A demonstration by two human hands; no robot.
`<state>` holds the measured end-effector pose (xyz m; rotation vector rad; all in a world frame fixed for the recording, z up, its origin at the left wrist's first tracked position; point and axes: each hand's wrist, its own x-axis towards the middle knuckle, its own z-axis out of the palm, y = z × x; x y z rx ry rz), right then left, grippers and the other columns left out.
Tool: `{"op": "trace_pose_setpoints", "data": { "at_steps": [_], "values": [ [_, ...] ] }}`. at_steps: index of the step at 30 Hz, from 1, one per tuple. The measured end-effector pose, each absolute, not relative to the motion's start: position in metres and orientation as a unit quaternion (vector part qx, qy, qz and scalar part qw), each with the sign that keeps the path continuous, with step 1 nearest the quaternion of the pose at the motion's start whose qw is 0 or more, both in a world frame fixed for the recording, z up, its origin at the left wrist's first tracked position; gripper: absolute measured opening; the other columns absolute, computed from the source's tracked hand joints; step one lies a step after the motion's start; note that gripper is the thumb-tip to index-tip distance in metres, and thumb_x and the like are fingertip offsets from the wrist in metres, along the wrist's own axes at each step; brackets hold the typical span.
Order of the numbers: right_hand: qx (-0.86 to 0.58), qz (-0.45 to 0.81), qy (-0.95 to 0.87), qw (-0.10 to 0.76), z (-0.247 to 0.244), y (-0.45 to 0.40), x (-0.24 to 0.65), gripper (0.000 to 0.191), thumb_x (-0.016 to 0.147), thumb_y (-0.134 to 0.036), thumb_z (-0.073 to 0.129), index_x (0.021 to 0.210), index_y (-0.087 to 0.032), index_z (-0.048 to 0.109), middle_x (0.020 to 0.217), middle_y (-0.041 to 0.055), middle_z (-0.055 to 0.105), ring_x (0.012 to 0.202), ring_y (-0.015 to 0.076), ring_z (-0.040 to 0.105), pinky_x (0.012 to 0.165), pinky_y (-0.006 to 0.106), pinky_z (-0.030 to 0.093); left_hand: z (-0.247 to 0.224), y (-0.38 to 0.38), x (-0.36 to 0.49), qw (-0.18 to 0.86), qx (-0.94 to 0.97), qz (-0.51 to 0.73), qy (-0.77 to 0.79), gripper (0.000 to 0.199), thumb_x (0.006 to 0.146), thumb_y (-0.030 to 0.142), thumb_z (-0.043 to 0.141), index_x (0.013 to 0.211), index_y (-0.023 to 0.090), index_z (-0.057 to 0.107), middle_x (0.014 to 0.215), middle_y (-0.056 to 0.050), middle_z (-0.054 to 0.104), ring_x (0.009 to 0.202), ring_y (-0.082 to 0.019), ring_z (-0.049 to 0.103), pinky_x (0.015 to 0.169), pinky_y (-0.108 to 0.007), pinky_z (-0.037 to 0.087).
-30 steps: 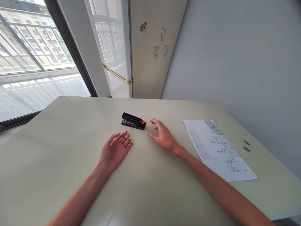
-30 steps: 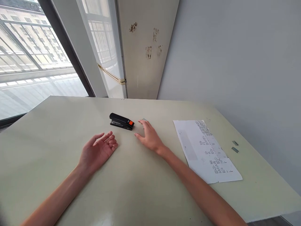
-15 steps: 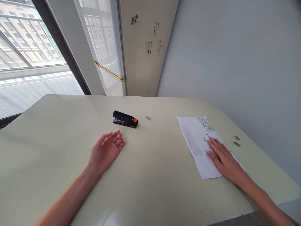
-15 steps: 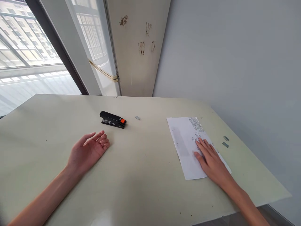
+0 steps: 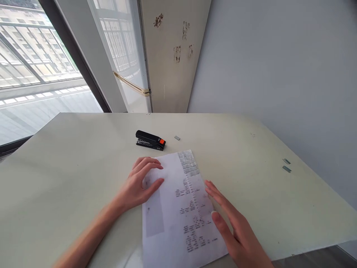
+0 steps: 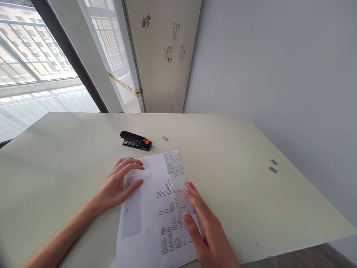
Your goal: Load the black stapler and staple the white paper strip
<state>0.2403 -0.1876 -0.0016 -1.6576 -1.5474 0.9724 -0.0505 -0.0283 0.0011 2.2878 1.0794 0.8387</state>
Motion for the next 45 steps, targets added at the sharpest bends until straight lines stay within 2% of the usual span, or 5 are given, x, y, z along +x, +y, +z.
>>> {"op": "trace_pose_setpoints", "data": {
  "at_steps": [5, 18, 24, 31, 45],
  "values": [
    [-0.631, 0.354, -0.633, 0.275, -0.01, -0.171, 0.253, 0.05, 0.108, -0.052, 0.05, 0.155, -0.036, 0.056, 0.165, 0.0009, 0.05, 0.154, 0.0307, 0.045, 0.12, 0.054, 0.05, -0.007, -0.026, -0.058, 0.142, 0.898, 0.23, 0.347, 0.036, 0.1, 0.045, 0.068, 0.13, 0.027, 0.062, 0.144, -0.01, 0.063, 0.139, -0.033, 0.049, 0.115, -0.053, 0.043],
    [-0.437, 0.271, -0.831, 0.211, -0.016, -0.148, 0.215, 0.05, 0.105, -0.033, 0.061, 0.154, -0.025, 0.054, 0.167, 0.0059, 0.048, 0.157, 0.0265, 0.04, 0.131, 0.05, 0.035, -0.006, -0.023, -0.061, 0.085, 0.87, 0.242, 0.42, 0.026, 0.107, 0.045, 0.055, 0.119, 0.024, 0.065, 0.121, -0.008, 0.069, 0.119, -0.029, 0.06, 0.104, -0.05, 0.051],
    [-0.396, 0.419, -0.765, 0.286, -0.011, -0.111, 0.228, 0.04, 0.105, -0.034, 0.061, 0.144, -0.029, 0.061, 0.153, 0.008, 0.063, 0.143, 0.0243, 0.058, 0.122, 0.045, 0.048, -0.015, -0.019, -0.066, 0.078, 0.866, 0.22, 0.441, 0.029, 0.104, 0.046, 0.058, 0.124, 0.025, 0.062, 0.131, -0.009, 0.064, 0.123, -0.029, 0.059, 0.107, -0.051, 0.051],
    [-0.467, 0.517, -0.583, 0.417, -0.017, -0.032, 0.256, 0.023, 0.103, -0.044, 0.063, 0.105, -0.024, 0.073, 0.102, 0.0065, 0.077, 0.088, 0.021, 0.073, 0.086, 0.04, 0.063, -0.009, -0.014, -0.074, 0.084, 0.858, 0.197, 0.467, 0.032, 0.1, 0.05, 0.062, 0.122, 0.027, 0.066, 0.128, -0.007, 0.065, 0.12, -0.03, 0.061, 0.106, -0.052, 0.051],
    [-0.469, 0.532, -0.576, 0.407, -0.014, -0.03, 0.257, 0.023, 0.101, -0.044, 0.064, 0.102, -0.023, 0.073, 0.09, 0.0051, 0.074, 0.082, 0.0198, 0.07, 0.081, 0.037, 0.061, -0.01, -0.003, -0.075, 0.094, 0.841, 0.214, 0.488, 0.021, 0.101, 0.041, 0.06, 0.115, 0.027, 0.064, 0.118, -0.006, 0.065, 0.113, -0.029, 0.058, 0.101, -0.049, 0.049]
  ]
}}
